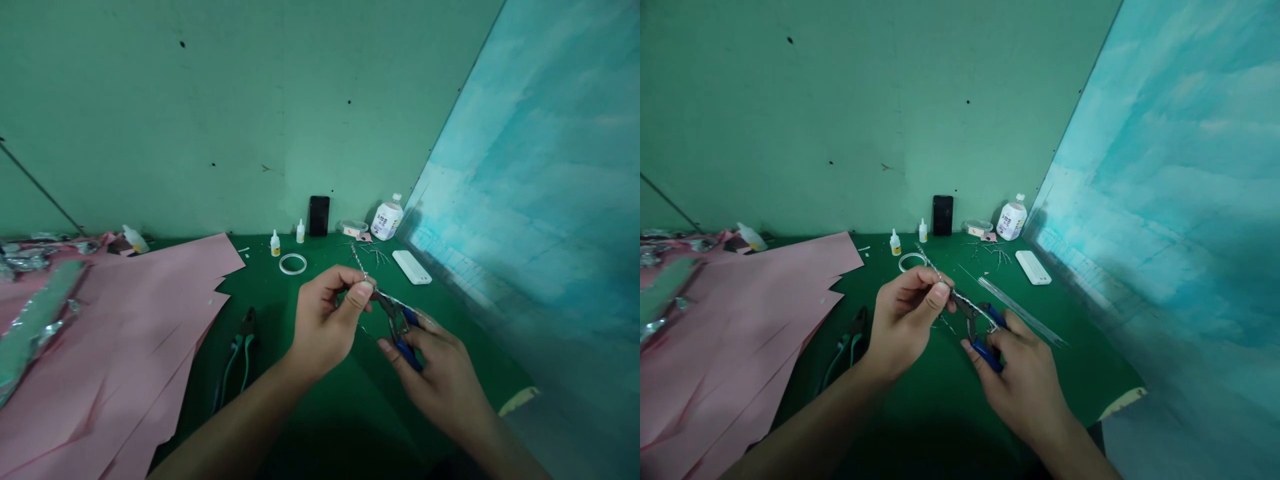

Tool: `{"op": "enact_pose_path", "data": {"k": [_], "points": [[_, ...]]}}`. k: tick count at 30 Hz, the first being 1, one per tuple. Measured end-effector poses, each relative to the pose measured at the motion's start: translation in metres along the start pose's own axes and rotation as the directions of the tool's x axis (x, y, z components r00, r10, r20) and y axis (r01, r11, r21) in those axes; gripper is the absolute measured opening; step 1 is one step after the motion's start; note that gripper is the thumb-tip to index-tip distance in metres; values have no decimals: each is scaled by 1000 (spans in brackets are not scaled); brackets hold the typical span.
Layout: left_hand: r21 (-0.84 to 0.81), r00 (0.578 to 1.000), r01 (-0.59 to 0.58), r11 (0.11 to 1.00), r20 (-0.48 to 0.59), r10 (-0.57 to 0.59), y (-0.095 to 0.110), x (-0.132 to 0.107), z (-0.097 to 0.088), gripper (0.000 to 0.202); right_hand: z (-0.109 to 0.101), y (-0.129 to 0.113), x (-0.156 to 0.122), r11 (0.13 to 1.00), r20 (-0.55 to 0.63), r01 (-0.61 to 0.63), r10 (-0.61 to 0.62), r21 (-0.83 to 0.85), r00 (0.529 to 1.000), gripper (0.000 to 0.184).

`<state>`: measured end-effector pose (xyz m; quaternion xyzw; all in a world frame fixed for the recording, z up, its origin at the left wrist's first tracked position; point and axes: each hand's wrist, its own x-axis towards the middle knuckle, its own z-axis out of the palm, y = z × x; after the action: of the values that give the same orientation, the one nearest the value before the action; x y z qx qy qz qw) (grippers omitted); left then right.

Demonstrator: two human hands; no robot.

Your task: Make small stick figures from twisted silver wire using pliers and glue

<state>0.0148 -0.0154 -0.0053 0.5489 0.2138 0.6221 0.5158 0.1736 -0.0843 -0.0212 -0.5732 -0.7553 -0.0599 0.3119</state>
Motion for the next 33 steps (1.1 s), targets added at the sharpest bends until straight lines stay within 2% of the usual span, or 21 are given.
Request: {"op": "enact_pose_path", "data": {"k": [6, 10, 15, 23, 29, 33], "points": [[15, 994, 103, 995, 25, -103, 4, 2, -2, 15, -2, 11, -3, 977, -45, 68, -79, -200, 996, 24], [30, 993, 110, 993, 37, -112, 5, 3, -2, 15, -1, 15, -6, 944, -104, 100, -139, -313, 985, 14], [72, 995, 100, 992, 16, -102, 7, 0, 1, 15, -2, 15, -7, 882, -144, 93, -178, -462, 974, 12], [139, 995, 104, 985, 0, -105, 15, -4, 6, 16, 1, 20, -11, 850, -150, 86, -190, -521, 970, 10], [161, 989, 142, 977, 6, -144, 15, -4, 6, 19, -3, 15, -6, 834, -164, 57, -175, -549, 971, 18], [154, 985, 169, 974, 12, -173, 17, -3, 6, 21, -9, 14, -2, 807, -170, 76, -214, -585, 962, 21]]}}
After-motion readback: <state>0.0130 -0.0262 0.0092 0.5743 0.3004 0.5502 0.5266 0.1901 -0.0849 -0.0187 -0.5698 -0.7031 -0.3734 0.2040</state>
